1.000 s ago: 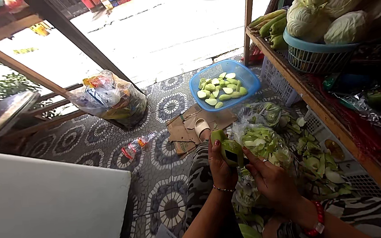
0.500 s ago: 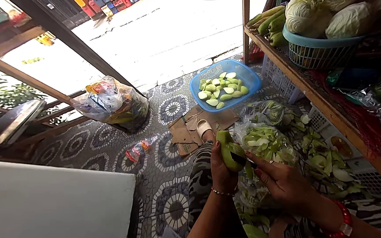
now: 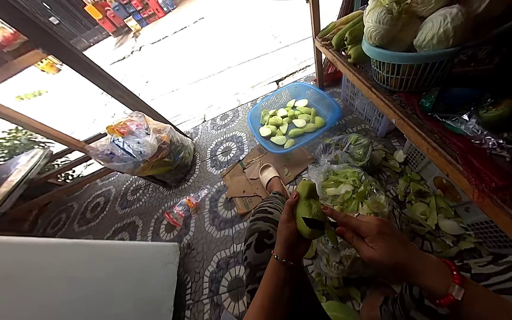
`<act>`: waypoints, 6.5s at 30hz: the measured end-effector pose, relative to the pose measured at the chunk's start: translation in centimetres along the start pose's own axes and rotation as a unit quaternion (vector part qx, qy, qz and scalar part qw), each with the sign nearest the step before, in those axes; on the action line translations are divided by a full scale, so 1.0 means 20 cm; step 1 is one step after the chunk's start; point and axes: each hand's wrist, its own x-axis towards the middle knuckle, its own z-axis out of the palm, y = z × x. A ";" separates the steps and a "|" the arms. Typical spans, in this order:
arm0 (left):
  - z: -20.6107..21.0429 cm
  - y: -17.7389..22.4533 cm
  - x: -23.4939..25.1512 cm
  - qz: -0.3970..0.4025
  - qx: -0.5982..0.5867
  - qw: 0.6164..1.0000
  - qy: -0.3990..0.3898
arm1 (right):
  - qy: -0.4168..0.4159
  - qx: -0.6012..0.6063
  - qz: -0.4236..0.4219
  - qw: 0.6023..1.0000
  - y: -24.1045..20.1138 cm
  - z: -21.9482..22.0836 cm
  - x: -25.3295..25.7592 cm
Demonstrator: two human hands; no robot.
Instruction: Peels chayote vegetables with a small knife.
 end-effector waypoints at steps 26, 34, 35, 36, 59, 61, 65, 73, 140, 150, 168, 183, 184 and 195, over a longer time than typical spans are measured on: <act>-0.05 -0.03 -0.04 -0.068 0.038 0.994 -0.073 | -0.042 0.094 0.058 0.993 0.07 0.01 0.01; -0.03 -0.02 0.00 -0.137 -0.031 0.988 -0.058 | 0.063 0.094 0.037 0.993 0.10 -0.01 0.05; -0.01 -0.01 0.00 -0.118 -0.019 0.992 -0.041 | 0.043 0.108 0.033 0.993 0.09 -0.03 0.05; 0.00 -0.01 0.00 -0.101 -0.010 0.995 -0.022 | 0.023 0.102 0.022 0.994 0.08 -0.04 0.04; 0.00 -0.05 0.00 0.010 0.136 0.990 0.025 | -0.014 -0.007 -0.015 1.000 0.08 0.03 -0.01; 0.00 -0.05 -0.01 0.004 0.134 0.991 0.027 | -0.056 0.052 -0.001 0.997 0.09 0.00 0.00; 0.01 -0.04 -0.01 -0.002 0.127 0.992 0.014 | -0.101 0.100 0.010 0.990 0.10 -0.03 0.02; 0.02 -0.03 -0.03 -0.030 0.118 0.992 0.014 | -0.056 0.045 -0.005 0.997 0.12 0.02 0.02; 0.02 -0.02 0.00 -0.143 0.019 0.989 0.042 | 0.001 0.151 0.258 0.954 0.06 -0.06 0.07; 0.01 -0.02 0.01 -0.110 0.064 0.991 0.040 | -0.074 0.105 0.255 0.959 0.04 -0.11 0.07; 0.00 -0.04 0.00 -0.065 0.194 0.979 -0.016 | -0.146 0.128 0.283 0.939 0.01 -0.19 0.09; 0.00 -0.03 0.00 -0.063 0.277 0.957 -0.063 | -0.301 0.165 0.280 0.897 0.03 -0.31 0.09; 0.00 -0.04 0.00 -0.065 0.266 0.960 -0.058 | -0.291 0.162 0.285 0.899 0.03 -0.30 0.08; 0.02 -0.07 0.01 -0.072 0.235 0.968 -0.055 | -0.317 0.183 0.287 0.885 0.04 -0.32 0.11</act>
